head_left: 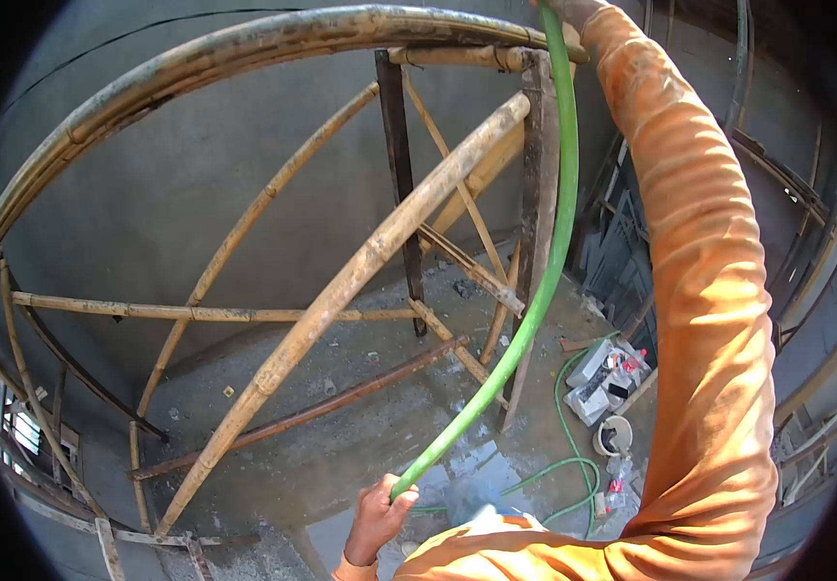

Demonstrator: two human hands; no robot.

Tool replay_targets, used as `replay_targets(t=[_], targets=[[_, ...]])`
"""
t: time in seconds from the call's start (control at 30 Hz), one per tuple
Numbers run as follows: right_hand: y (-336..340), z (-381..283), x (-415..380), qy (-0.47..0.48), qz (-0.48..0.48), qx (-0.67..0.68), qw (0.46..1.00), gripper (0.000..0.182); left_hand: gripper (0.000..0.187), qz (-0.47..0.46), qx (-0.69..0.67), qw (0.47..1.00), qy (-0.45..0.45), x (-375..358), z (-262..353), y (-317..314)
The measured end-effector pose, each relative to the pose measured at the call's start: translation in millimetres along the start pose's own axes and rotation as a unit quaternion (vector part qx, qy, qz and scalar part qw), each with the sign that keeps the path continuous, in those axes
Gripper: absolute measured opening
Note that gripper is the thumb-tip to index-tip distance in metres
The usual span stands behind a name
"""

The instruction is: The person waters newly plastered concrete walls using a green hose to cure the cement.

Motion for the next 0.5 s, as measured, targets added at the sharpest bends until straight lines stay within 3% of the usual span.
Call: replay_targets(t=[0.07,0.17,0.23,0.37,0.43,0.5], targets=[[-1,-2,-13,-0.073,-0.020,0.019,0.997,0.029,0.025,-0.029,0.050,0.998,-0.001,10,-12,-7],[8,17,-28,-0.194,-0.036,0.081,0.977,0.034,0.034,-0.009,0.050,0.998,0.032,33,39,-9],[13,43,-26,-0.208,-0.009,0.087,0.974,0.034,0.033,0.005,0.036,0.999,-0.002,56,25,-17],[-3,105,-19,-0.195,-0.029,0.104,0.975,0.033,0.030,0.064,0.109,0.992,0.005,116,35,-46],[-20,128,-11,-0.113,-0.036,0.108,0.987,0.032,0.030,0.086,0.104,0.991,-0.016,152,40,-68],[-24,162,2,-0.098,-0.022,0.154,0.983,0.030,0.029,0.124,0.090,0.988,0.015,194,41,-89]])
Point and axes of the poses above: each hand's wrist, its own x-axis towards the middle knuckle, its own y-axis out of the back of the hand, z = x × y, the point moved 7 cm from there along x, towards the middle knuckle, and after that the axes turned 15 degrees about -z, right-handed, at the moved point
